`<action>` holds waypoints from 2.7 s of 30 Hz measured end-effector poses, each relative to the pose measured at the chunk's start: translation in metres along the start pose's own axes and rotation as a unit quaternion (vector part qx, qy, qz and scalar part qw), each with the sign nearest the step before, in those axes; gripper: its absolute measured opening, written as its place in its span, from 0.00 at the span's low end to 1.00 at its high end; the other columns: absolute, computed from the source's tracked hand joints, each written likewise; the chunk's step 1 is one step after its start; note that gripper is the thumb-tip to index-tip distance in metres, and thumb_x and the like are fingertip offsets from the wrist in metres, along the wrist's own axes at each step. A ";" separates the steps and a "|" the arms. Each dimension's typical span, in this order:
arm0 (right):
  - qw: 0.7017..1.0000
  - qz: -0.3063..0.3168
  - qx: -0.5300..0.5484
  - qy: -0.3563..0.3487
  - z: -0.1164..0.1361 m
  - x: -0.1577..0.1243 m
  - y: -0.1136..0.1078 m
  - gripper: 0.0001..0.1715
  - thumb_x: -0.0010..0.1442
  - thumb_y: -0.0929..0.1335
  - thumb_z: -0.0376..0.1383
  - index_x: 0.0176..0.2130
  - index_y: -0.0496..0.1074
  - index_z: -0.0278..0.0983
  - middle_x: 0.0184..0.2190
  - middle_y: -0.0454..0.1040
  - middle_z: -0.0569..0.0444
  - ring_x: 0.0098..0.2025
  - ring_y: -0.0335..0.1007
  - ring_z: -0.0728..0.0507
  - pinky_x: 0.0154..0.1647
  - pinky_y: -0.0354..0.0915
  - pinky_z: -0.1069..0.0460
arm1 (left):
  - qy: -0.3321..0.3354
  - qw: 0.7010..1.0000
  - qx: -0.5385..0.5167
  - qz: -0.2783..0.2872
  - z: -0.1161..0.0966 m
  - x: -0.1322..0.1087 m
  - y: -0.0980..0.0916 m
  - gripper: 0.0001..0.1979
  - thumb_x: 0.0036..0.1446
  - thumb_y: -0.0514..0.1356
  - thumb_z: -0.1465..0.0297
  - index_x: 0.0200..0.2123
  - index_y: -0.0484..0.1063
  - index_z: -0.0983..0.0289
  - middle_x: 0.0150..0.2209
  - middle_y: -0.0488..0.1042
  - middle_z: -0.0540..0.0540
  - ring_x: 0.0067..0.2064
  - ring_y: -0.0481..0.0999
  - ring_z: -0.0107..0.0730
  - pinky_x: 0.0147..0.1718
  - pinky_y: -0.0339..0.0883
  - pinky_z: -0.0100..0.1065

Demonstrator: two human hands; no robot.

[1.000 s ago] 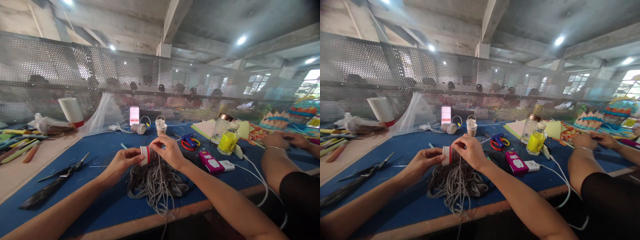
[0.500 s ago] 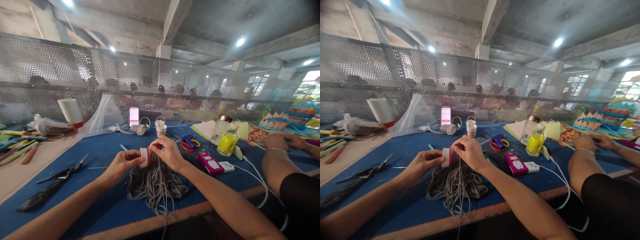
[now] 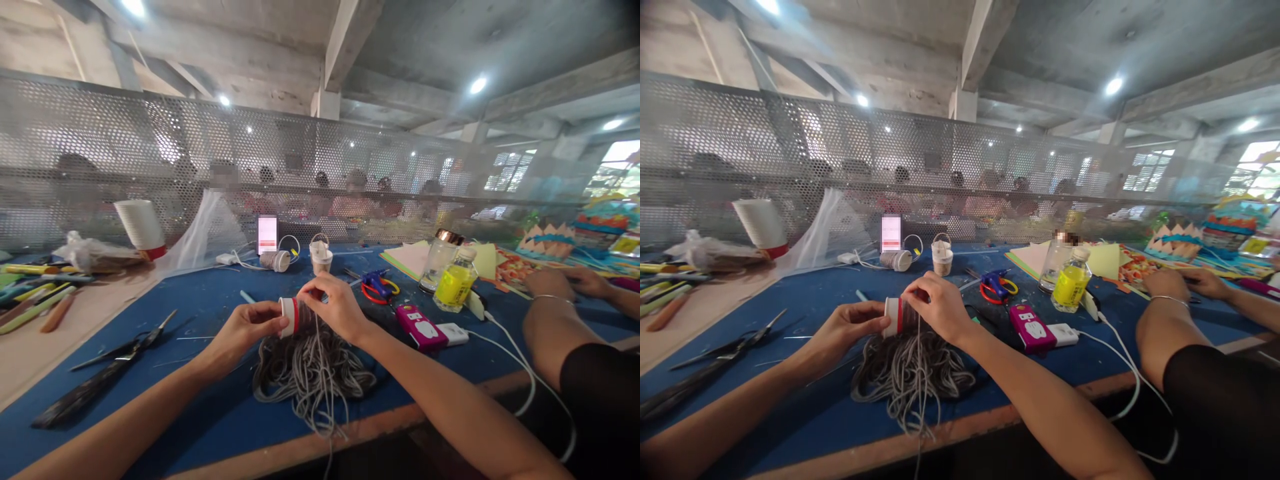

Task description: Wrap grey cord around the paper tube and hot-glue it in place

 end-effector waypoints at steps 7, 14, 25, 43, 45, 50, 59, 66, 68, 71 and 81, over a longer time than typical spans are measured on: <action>1.000 -0.002 -0.010 0.001 -0.001 -0.001 0.001 0.07 0.63 0.68 0.38 0.35 0.74 0.38 0.32 0.71 0.55 0.33 0.66 0.50 0.38 0.64 0.54 | 0.003 1.000 0.002 0.000 0.000 0.000 0.000 0.13 0.51 0.67 0.65 0.40 0.81 0.61 0.33 0.80 0.54 0.35 0.75 0.37 0.38 0.66 0.34; 1.000 0.002 -0.022 0.005 0.000 -0.001 0.001 0.07 0.63 0.67 0.39 0.35 0.74 0.38 0.33 0.72 0.55 0.34 0.67 0.49 0.38 0.64 0.54 | 0.000 1.000 0.007 0.000 -0.001 0.000 0.001 0.14 0.49 0.68 0.64 0.39 0.81 0.62 0.34 0.80 0.55 0.36 0.76 0.39 0.38 0.67 0.34; 0.999 0.004 -0.032 0.006 -0.001 -0.002 0.001 0.08 0.63 0.67 0.39 0.35 0.74 0.39 0.32 0.72 0.55 0.33 0.67 0.50 0.37 0.64 0.54 | -0.002 1.000 0.014 -0.004 -0.005 -0.001 0.003 0.14 0.48 0.68 0.64 0.39 0.81 0.63 0.33 0.80 0.55 0.36 0.75 0.40 0.38 0.67 0.36; 0.999 0.006 -0.041 0.006 -0.002 -0.002 0.004 0.07 0.63 0.68 0.39 0.35 0.74 0.38 0.32 0.71 0.56 0.32 0.67 0.50 0.35 0.62 0.55 | 0.008 1.000 0.006 0.020 -0.004 -0.002 0.003 0.11 0.52 0.67 0.68 0.40 0.80 0.63 0.34 0.79 0.54 0.36 0.73 0.37 0.39 0.64 0.34; 0.999 0.008 -0.040 0.007 -0.002 -0.002 0.004 0.07 0.63 0.68 0.39 0.35 0.74 0.38 0.32 0.71 0.56 0.32 0.67 0.51 0.35 0.62 0.55 | 0.009 1.000 0.007 0.020 -0.005 -0.002 0.004 0.11 0.52 0.66 0.67 0.39 0.81 0.63 0.34 0.79 0.54 0.37 0.74 0.37 0.39 0.64 0.34; 0.999 0.010 -0.035 0.009 -0.002 -0.002 0.004 0.07 0.62 0.68 0.39 0.35 0.74 0.38 0.32 0.71 0.56 0.32 0.66 0.51 0.35 0.61 0.56 | 0.009 1.000 0.006 0.019 -0.004 -0.001 0.004 0.11 0.52 0.67 0.67 0.39 0.80 0.63 0.33 0.78 0.52 0.36 0.73 0.35 0.37 0.64 0.32; 0.999 0.015 -0.033 0.013 -0.004 -0.002 0.006 0.07 0.62 0.69 0.39 0.35 0.74 0.39 0.32 0.71 0.57 0.32 0.66 0.51 0.35 0.60 0.56 | 0.007 1.000 -0.001 0.021 -0.006 -0.003 0.004 0.10 0.50 0.67 0.69 0.39 0.80 0.62 0.33 0.79 0.52 0.36 0.74 0.34 0.38 0.64 0.32; 0.999 0.020 -0.035 0.021 -0.004 -0.002 0.005 0.07 0.62 0.69 0.39 0.34 0.74 0.39 0.32 0.71 0.57 0.32 0.65 0.51 0.35 0.60 0.55 | 0.000 1.000 0.013 0.009 -0.006 -0.002 0.005 0.13 0.50 0.67 0.67 0.40 0.81 0.63 0.34 0.80 0.54 0.37 0.74 0.38 0.39 0.65 0.35; 0.999 0.019 -0.034 0.021 -0.003 -0.002 0.005 0.07 0.62 0.69 0.39 0.34 0.74 0.39 0.32 0.71 0.57 0.32 0.65 0.51 0.35 0.60 0.56 | -0.002 1.000 0.017 0.007 -0.008 -0.001 0.006 0.12 0.50 0.67 0.66 0.39 0.81 0.64 0.33 0.79 0.54 0.36 0.74 0.37 0.38 0.65 0.34; 0.999 0.018 -0.034 0.024 -0.004 -0.001 0.005 0.07 0.61 0.69 0.39 0.33 0.75 0.39 0.31 0.70 0.57 0.31 0.65 0.52 0.35 0.60 0.56 | -0.001 1.000 0.016 0.012 -0.009 -0.001 0.007 0.12 0.51 0.67 0.67 0.40 0.81 0.63 0.34 0.80 0.54 0.36 0.74 0.37 0.38 0.65 0.34; 0.999 0.031 -0.019 0.036 -0.006 0.001 0.005 0.06 0.60 0.70 0.37 0.32 0.75 0.38 0.29 0.70 0.58 0.31 0.66 0.52 0.34 0.59 0.56 | 0.003 1.000 0.015 0.018 -0.004 -0.002 0.004 0.13 0.51 0.67 0.66 0.41 0.80 0.64 0.34 0.80 0.55 0.37 0.75 0.37 0.38 0.66 0.34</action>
Point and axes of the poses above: each hand's wrist, its own x-axis towards the middle knuckle, its own y-axis out of the palm, z = x × y, the point moved 3 cm from there along x, towards the middle knuckle
